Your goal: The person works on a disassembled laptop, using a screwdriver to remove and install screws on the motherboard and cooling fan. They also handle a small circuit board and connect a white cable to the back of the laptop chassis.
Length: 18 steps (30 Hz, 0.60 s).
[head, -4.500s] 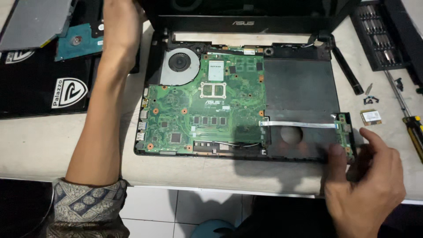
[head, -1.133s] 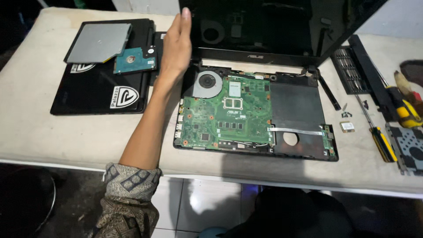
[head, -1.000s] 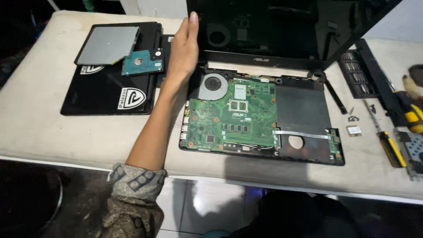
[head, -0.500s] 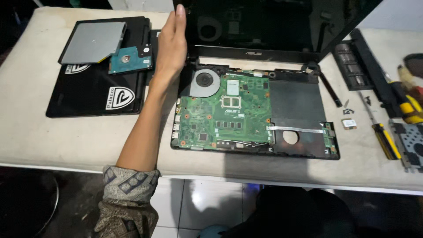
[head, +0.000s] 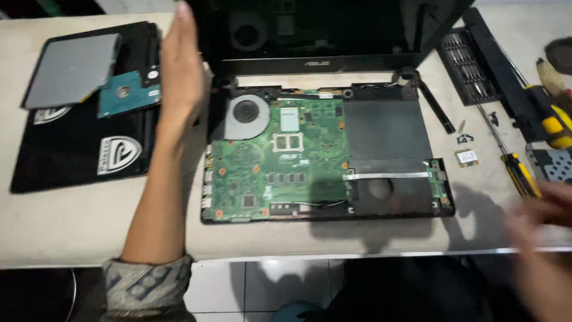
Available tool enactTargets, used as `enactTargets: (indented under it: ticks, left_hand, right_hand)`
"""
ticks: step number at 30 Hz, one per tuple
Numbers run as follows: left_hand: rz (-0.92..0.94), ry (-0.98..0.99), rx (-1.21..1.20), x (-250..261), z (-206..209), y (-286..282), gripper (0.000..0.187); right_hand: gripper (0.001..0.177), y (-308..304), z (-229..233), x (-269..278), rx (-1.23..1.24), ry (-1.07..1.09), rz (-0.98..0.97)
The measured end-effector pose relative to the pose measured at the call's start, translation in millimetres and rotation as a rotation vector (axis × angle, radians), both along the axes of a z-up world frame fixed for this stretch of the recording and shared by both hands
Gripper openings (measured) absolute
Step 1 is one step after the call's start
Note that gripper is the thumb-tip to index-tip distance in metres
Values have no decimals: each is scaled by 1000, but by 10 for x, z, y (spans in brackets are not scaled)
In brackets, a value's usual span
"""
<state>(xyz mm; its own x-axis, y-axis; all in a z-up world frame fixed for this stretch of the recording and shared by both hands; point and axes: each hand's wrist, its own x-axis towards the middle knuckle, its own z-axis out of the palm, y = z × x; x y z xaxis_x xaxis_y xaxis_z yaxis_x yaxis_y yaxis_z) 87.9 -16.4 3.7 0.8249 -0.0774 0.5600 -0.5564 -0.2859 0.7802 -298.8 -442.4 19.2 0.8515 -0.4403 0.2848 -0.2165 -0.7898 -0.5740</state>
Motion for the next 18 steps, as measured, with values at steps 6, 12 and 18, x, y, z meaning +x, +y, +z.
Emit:
enactTargets:
  ticks: [6,12,18]
  left_hand:
    - [136,138,120,-135,106,54,49]
    - [40,270,-96,-204,167,8,48]
    - [190,316,26,-275,210,20,53]
  right_hand:
    - [53,666,-515,188,-121,21,-116]
    - [45,755,-680,295,-34,-74,-185]
    - [33,947,-681,314,169,-333,-211]
